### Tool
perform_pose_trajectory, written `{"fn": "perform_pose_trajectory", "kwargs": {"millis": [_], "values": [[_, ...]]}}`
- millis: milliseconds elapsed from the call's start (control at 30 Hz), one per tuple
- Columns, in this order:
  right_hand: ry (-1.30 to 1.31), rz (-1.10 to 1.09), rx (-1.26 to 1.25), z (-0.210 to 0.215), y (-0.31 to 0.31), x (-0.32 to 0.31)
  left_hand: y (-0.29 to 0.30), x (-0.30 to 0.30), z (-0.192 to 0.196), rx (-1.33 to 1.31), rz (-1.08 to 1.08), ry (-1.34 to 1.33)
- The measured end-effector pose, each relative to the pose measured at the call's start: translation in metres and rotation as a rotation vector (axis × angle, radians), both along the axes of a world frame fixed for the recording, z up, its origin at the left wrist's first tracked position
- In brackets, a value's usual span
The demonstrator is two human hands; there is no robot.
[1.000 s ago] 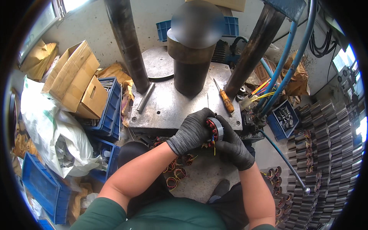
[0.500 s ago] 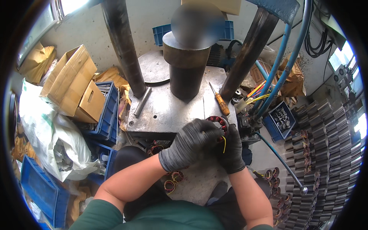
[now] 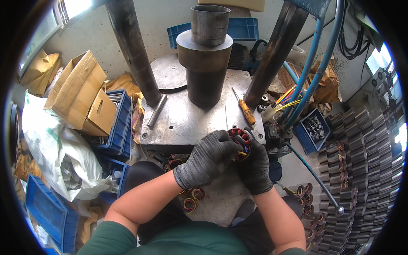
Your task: The worker assembles motor components, specifically placing stators with copper windings into metal housings and using a hydraulic press to secure them.
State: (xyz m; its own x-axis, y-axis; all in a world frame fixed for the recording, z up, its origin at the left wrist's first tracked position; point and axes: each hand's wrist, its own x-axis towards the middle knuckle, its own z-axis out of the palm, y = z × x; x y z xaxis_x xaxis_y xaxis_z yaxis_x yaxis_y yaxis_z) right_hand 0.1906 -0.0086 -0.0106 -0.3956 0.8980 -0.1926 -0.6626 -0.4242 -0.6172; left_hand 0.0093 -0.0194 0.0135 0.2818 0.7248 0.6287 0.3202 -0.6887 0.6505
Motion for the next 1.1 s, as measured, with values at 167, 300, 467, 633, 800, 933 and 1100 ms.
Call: {"fn": "perform_pose_trajectory", "kwargs": {"millis": [167,300,467,633,800,933,1100], "values": [[-1.058,-0.021,0.651,0.013,-0.005,-0.009,0.003,0.004,-0.006,-0.134,0.258,0.102],[-0.792,-0.085,0.476,0.001,-0.006,-0.006,0.005,0.012,-0.012,-0.062,0.219,0.267],[0.085,0.027,0.037,-0.003,-0.001,0.003,0.008,0.007,-0.008,0.123,0.161,0.299],[0.013,-0.049,0.018,0.002,0.006,0.013,0.003,-0.005,-0.007,0.224,0.124,0.068],[-0.510,-0.171,0.345,0.012,-0.002,0.009,0.005,0.002,-0.014,0.157,0.161,-0.065],[0.187,-0.006,0.155,0.005,-0.003,0.011,0.010,0.012,-0.027,0.166,0.208,-0.012],[0.252,-0.014,0.127,0.018,-0.008,0.006,0.011,0.011,-0.032,0.210,0.200,-0.022]]}}
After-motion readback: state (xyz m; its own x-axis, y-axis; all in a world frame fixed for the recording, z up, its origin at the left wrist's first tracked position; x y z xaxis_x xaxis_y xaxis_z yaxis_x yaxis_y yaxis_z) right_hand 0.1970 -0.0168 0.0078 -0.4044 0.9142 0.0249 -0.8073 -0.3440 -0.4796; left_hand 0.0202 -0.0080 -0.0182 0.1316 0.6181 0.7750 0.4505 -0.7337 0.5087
